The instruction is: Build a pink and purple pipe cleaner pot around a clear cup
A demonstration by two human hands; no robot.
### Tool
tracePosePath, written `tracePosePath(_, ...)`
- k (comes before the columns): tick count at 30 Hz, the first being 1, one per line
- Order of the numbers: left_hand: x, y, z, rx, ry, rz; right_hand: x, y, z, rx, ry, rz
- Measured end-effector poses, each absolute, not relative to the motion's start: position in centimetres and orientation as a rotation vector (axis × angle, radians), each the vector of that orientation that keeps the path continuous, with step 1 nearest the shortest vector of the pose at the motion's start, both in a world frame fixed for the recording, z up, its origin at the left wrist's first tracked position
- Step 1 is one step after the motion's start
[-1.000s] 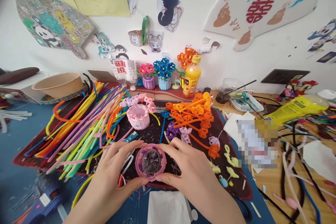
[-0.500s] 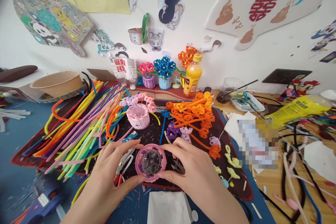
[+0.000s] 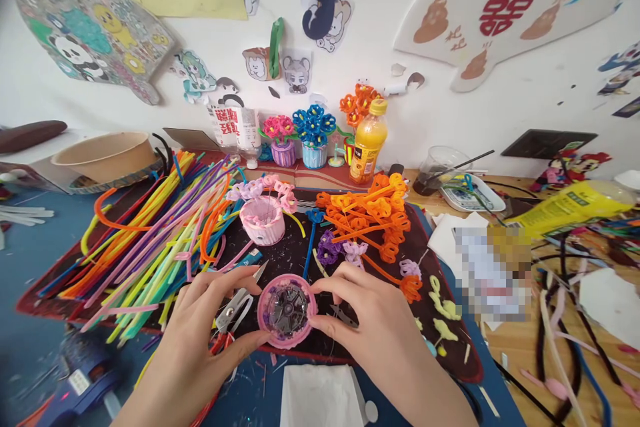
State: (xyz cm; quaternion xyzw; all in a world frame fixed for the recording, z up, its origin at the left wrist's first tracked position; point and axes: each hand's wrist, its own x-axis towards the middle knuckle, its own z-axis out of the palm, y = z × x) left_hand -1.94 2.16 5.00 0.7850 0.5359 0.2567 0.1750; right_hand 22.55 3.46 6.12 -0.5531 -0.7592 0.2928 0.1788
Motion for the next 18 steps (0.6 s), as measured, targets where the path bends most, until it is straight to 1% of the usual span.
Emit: tracePosePath(18,-1.89,2.16,5.25,2.260,1.472,0.774,22.84,3.55,6.12,-1.612,-2.111,0.901)
